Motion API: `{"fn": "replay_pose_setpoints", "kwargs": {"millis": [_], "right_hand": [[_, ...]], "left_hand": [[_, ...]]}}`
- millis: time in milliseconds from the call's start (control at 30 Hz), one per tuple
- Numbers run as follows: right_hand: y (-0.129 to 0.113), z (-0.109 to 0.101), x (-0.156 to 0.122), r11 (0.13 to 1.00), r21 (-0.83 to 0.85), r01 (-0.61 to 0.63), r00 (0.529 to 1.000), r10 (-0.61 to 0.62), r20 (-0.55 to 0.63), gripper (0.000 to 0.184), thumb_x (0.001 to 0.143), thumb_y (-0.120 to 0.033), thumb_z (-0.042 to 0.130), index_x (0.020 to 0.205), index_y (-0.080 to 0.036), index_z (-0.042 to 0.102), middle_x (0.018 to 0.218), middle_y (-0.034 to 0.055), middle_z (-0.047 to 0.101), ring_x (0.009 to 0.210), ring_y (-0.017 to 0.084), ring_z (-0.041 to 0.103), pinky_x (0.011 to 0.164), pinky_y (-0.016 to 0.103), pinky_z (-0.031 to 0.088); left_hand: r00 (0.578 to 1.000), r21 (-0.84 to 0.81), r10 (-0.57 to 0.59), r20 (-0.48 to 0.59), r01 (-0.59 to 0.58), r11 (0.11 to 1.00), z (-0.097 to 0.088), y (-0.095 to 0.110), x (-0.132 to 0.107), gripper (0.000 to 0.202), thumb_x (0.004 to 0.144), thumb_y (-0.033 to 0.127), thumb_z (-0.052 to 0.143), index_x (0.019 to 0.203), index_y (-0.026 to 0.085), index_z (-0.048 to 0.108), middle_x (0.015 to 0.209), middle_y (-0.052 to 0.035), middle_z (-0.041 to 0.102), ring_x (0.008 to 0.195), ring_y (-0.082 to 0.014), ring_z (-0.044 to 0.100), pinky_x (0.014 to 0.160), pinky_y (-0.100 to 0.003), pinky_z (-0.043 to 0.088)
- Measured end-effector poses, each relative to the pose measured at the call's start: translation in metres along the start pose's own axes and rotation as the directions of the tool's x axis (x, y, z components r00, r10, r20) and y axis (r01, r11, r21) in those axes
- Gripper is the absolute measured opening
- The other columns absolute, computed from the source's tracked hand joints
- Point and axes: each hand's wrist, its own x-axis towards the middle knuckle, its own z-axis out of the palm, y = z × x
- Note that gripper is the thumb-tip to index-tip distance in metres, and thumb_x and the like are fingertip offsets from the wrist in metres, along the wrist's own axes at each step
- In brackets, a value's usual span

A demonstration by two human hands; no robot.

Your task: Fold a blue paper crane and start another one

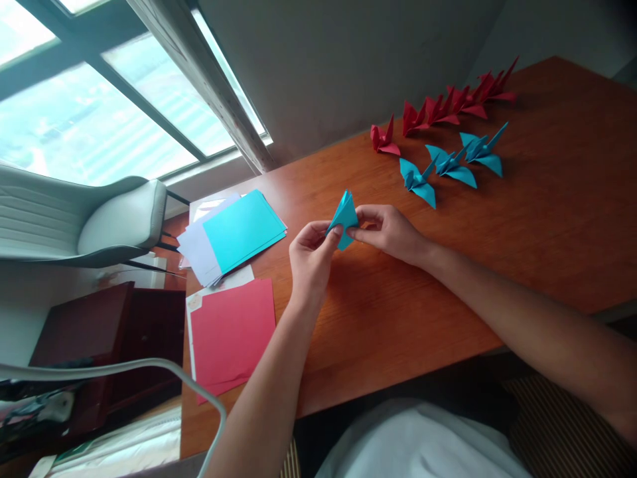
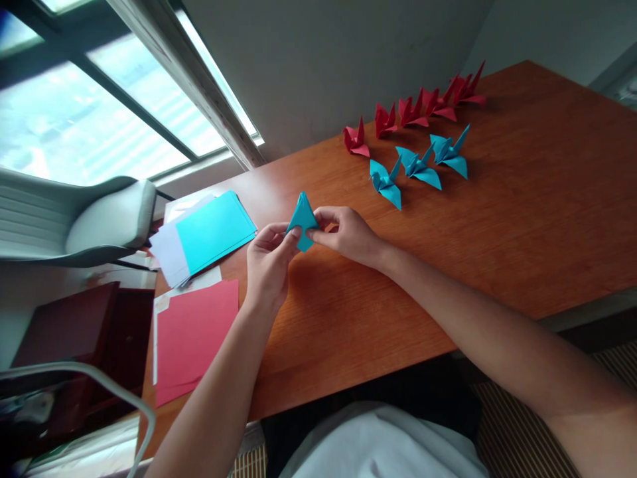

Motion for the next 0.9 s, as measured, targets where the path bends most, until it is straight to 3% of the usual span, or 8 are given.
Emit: {"fn": "replay_pose_setpoints", "kwargs": {"millis": [200,467,700,900], "right_hand": [[-0.006,0.0,0.0,0.99,0.123,0.073,0.995,-0.064,-0.078,0.024,0.076,-0.041,0.08,0.083,-0.02,0.071,0.083,0.0,0.069,0.081,0.017,0.063,0.075,0.031,0.053],[-0.006,-0.004,0.002,0.975,0.214,0.051,0.997,-0.038,-0.065,0.03,0.071,-0.048,0.083,0.079,-0.022,0.071,0.08,-0.0005,0.069,0.079,0.016,0.064,0.078,0.032,0.055],[-0.012,-0.011,-0.001,0.96,0.275,-0.05,0.989,0.009,0.15,0.024,0.072,-0.042,0.084,0.083,-0.022,0.075,0.086,-0.0004,0.073,0.082,0.016,0.068,0.083,0.033,0.056],[-0.012,-0.012,-0.004,0.936,0.291,-0.197,0.918,0.071,0.39,0.026,0.07,-0.037,0.085,0.088,-0.02,0.077,0.085,-0.0004,0.075,0.08,0.016,0.068,0.08,0.032,0.056]], "left_hand": [[0.993,0.099,0.111,0.048,-0.116,0.988,0.003,0.002,-0.001,0.016,0.074,0.031,0.085,0.078,0.019,0.075,0.075,-0.0001,0.071,0.068,-0.0108,0.06,0.064,-0.022,0.047],[0.99,0.139,0.124,0.067,-0.133,0.981,0.006,0.008,-0.006,0.019,0.075,0.034,0.083,0.079,0.019,0.073,0.074,0.0,0.068,0.069,-0.0124,0.061,0.065,-0.023,0.048],[0.977,0.165,0.188,0.104,-0.203,0.965,0.003,0.029,-0.01,0.021,0.082,0.041,0.077,0.09,0.021,0.077,0.086,-0.0034,0.071,0.078,-0.0146,0.064,0.069,-0.023,0.05],[0.962,0.182,0.028,0.272,-0.08,0.98,-0.004,0.04,-0.01,0.022,0.076,0.036,0.083,0.09,0.02,0.078,0.082,-0.0043,0.071,0.074,-0.015,0.064,0.065,-0.024,0.052]]}}
